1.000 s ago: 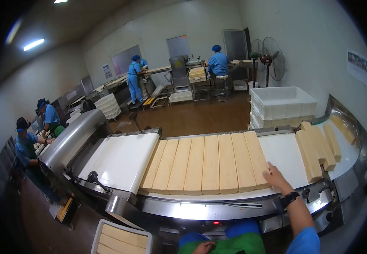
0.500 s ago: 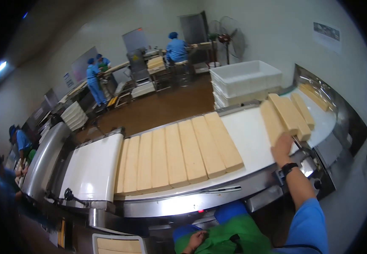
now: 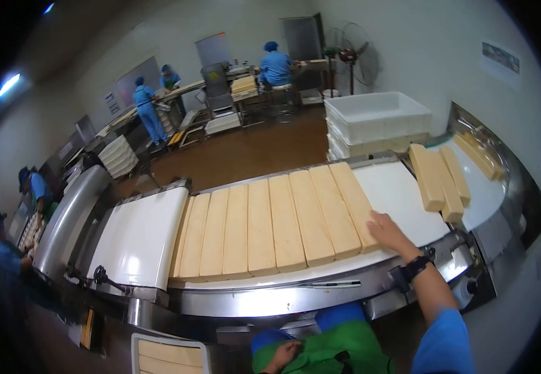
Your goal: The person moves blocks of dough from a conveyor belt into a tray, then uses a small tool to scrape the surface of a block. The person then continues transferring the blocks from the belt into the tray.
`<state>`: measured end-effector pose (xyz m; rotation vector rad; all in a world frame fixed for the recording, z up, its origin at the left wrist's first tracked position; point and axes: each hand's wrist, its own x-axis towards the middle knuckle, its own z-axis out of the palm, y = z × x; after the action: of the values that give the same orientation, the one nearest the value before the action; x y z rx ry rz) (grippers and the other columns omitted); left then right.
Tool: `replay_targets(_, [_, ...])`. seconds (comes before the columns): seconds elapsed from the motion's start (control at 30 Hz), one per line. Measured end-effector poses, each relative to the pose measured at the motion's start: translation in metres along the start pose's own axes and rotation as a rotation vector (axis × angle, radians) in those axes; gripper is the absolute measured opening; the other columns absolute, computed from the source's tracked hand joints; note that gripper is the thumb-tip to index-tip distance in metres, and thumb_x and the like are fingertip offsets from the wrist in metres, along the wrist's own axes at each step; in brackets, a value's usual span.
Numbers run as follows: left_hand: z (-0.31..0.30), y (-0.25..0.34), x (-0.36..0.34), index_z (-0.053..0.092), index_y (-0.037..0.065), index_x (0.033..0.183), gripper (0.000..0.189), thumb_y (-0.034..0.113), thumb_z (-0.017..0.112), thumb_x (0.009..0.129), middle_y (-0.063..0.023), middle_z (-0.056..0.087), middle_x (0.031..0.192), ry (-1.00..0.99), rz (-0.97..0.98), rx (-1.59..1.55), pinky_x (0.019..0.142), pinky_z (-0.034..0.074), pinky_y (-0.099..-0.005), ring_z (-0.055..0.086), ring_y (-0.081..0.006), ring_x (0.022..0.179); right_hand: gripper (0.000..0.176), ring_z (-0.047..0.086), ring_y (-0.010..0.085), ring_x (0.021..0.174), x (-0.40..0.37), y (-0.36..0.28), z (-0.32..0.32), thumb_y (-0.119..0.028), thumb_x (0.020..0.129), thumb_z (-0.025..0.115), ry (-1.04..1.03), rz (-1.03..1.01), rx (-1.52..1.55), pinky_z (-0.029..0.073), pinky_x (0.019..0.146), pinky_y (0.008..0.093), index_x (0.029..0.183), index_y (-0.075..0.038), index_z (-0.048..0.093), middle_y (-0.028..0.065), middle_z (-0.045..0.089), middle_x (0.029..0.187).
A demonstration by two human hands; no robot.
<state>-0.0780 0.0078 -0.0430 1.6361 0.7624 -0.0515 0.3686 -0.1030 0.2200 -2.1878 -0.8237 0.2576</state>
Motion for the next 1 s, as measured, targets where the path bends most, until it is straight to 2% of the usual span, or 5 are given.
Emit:
replay_targets(0.17, [0.002, -0.008, 0.004, 0.059, 0.003, 0.112, 0.029, 0.022, 0.048, 0.092, -0.0063, 0.063, 0.102, 0.014, -0.009, -0.103, 0.081, 0.046, -0.0259, 0.058, -0.0126, 0.092, 0.058, 0.034, 0.0333, 0.126, 0.034, 0.057, -0.058, -0.031, 0.083, 0.059, 0.563, 0.362, -0.695, 0.026, 0.106, 0.0420, 0.127, 0.003, 0.042, 0.0213, 0.039, 0.134])
replay_targets(0.67, [0.007, -0.026, 0.015, 0.061, 0.006, 0.104, 0.027, 0.021, 0.042, 0.093, -0.0087, 0.064, 0.102, -0.020, 0.168, -0.143, 0.072, 0.050, -0.0323, 0.061, -0.0189, 0.082, 0.064, 0.036, 0.0365, 0.120, 0.080, 0.051, -0.089, -0.027, 0.074, 0.063, 0.519, 0.666, -0.490, 0.031, 0.101, 0.0434, 0.119, 0.012, 0.038, 0.0242, 0.039, 0.126])
replay_targets(0.8, [0.001, -0.005, 0.010, 0.062, 0.004, 0.104, 0.027, 0.023, 0.047, 0.092, -0.0070, 0.065, 0.095, 0.002, 0.165, -0.023, 0.073, 0.049, -0.0293, 0.060, -0.0153, 0.084, 0.069, 0.043, 0.0359, 0.113, 0.058, 0.056, -0.082, -0.026, 0.066, 0.067, 0.133, 0.485, -0.575, 0.036, 0.097, 0.0399, 0.116, 0.012, 0.039, 0.0248, 0.042, 0.123])
replay_targets(0.9, [0.003, -0.010, 0.009, 0.060, 0.006, 0.110, 0.029, 0.025, 0.049, 0.092, -0.0055, 0.066, 0.094, -0.062, -0.026, -0.099, 0.078, 0.048, -0.0254, 0.059, -0.0103, 0.087, 0.067, 0.041, 0.0319, 0.112, 0.038, 0.091, -0.022, -0.021, 0.058, 0.075, 0.532, 0.136, -1.138, 0.032, 0.096, 0.0390, 0.112, 0.004, 0.044, 0.0173, 0.046, 0.114])
replay_targets(1.0, [0.002, -0.018, 0.009, 0.060, 0.003, 0.110, 0.028, 0.022, 0.048, 0.093, -0.0037, 0.065, 0.093, -0.022, -0.002, -0.013, 0.074, 0.048, -0.0237, 0.059, -0.0097, 0.083, 0.078, 0.043, 0.0343, 0.105, -0.012, 0.004, -0.030, -0.023, 0.061, 0.072, 0.529, 0.107, -0.676, 0.035, 0.093, 0.0424, 0.126, 0.000, 0.037, 0.0176, 0.045, 0.112])
